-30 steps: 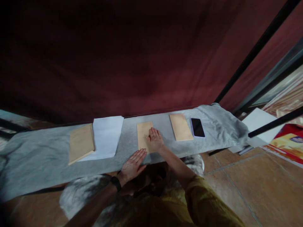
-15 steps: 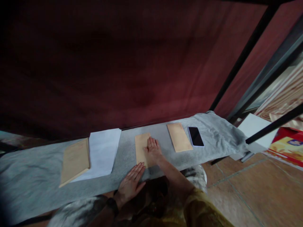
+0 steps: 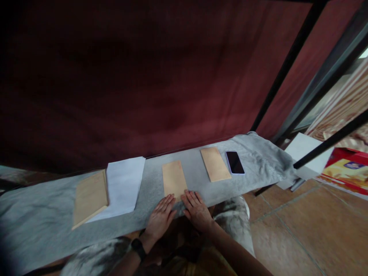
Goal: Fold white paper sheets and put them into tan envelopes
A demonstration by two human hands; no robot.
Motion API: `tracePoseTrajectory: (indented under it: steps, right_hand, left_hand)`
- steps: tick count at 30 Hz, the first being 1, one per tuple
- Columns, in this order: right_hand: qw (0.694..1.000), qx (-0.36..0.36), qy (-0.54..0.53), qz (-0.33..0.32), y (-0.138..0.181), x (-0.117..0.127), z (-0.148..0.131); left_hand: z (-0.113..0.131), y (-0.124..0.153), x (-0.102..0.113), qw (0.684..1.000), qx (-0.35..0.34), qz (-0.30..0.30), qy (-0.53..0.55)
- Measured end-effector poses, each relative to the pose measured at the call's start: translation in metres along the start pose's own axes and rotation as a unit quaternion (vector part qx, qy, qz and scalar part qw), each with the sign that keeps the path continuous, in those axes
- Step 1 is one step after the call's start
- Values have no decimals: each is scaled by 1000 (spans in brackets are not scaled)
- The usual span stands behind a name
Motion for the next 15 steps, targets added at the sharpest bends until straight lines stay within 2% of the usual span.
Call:
tracePoseTrajectory:
  steps: [5, 10, 15]
  right_hand:
    - [1000, -11, -18, -18, 1, 0, 1]
    - [999, -15, -32, -15, -1, 2, 1]
    - [999, -24, -30, -23, -1, 0, 1]
  left_hand:
    - [-14, -48, -19, 999, 47, -5, -4]
    - [-34, -102, -44, 996, 83, -37, 2]
    - [-49, -138, -63, 988, 136, -69, 2]
Point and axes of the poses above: each hand's wrist, its own y-axis away from the middle knuckle, its own x-axis out of the back of the hand, z = x × y, the point moved 8 cm from there along -y, towards the middle knuckle, and after that the axes turned 5 degrees about -y, right-handed, at the moved point
